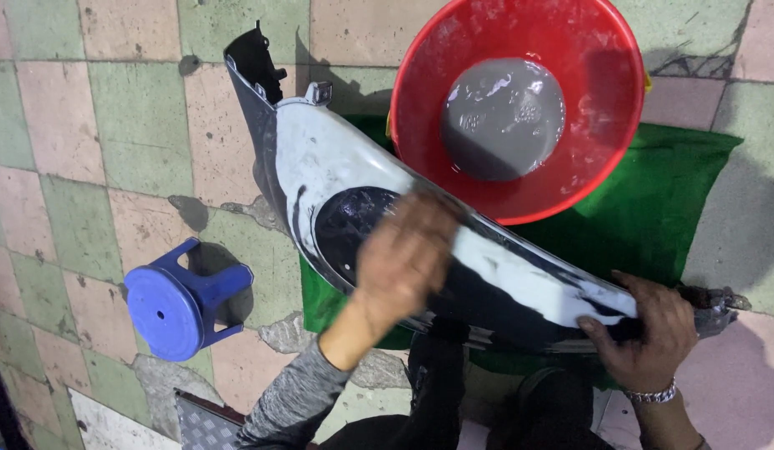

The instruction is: The person sands a black motorcycle part by hand using a small rectangular sanding block, dipping it repeatedly into a red bucket of water to wet-sand the surface.

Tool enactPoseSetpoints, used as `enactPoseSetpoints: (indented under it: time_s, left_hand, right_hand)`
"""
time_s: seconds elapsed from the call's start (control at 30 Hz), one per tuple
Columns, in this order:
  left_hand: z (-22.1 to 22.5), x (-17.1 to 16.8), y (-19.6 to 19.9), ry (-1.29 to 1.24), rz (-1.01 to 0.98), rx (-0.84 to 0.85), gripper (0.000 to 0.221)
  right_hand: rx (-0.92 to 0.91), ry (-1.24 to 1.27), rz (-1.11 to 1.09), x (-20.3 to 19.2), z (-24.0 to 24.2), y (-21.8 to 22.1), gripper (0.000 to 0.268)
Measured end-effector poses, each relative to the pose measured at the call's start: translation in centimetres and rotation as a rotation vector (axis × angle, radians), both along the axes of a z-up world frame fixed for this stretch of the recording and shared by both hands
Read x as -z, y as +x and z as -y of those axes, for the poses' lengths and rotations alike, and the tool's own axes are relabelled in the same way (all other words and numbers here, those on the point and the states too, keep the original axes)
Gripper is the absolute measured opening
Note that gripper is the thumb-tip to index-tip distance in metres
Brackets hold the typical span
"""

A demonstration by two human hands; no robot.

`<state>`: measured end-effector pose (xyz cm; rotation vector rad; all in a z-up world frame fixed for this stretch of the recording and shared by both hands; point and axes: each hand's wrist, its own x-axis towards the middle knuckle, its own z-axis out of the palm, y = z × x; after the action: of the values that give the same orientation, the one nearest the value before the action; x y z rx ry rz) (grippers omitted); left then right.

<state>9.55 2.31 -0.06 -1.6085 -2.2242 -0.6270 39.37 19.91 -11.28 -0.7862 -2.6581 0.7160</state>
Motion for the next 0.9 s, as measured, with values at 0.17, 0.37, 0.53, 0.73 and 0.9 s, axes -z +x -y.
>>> enactPoseSetpoints:
  time_s: [0.17, 0.37, 0.53, 0.73, 0.9]
  left_hand:
    - [0.9, 3.6, 0.2, -0.03, -0.259, 0.085, 0.018]
    - [0.8, 1.9, 1.7, -0.096, -0.007, 0.237, 0.024]
    - [1.9, 1.7, -2.0, -0.072, 0.024, 0.103, 0.029]
    - [1.6, 1.2, -0.4, -0.042, 0.086, 0.226, 0.028]
    - [1.9, 0.6, -2.5, -0.04, 0.035, 0.0, 0.024]
  right_hand:
    - [0.0, 0.007, -0.035, -0.2, -0.1, -0.4, 0.068]
    - [-0.015, -0.005, -0.052, 0.3, -0.1, 0.0, 0.069]
    - [-0.03, -0.018, -0.064, -0.7, -0.4, -0.9, 0.066]
    - [-0.041, -0.035, -0.004, -0.5, -0.6, -0.5, 0.065]
    - [-0.049, -0.025, 0.0, -0.4, -0.5, -0.4, 0.067]
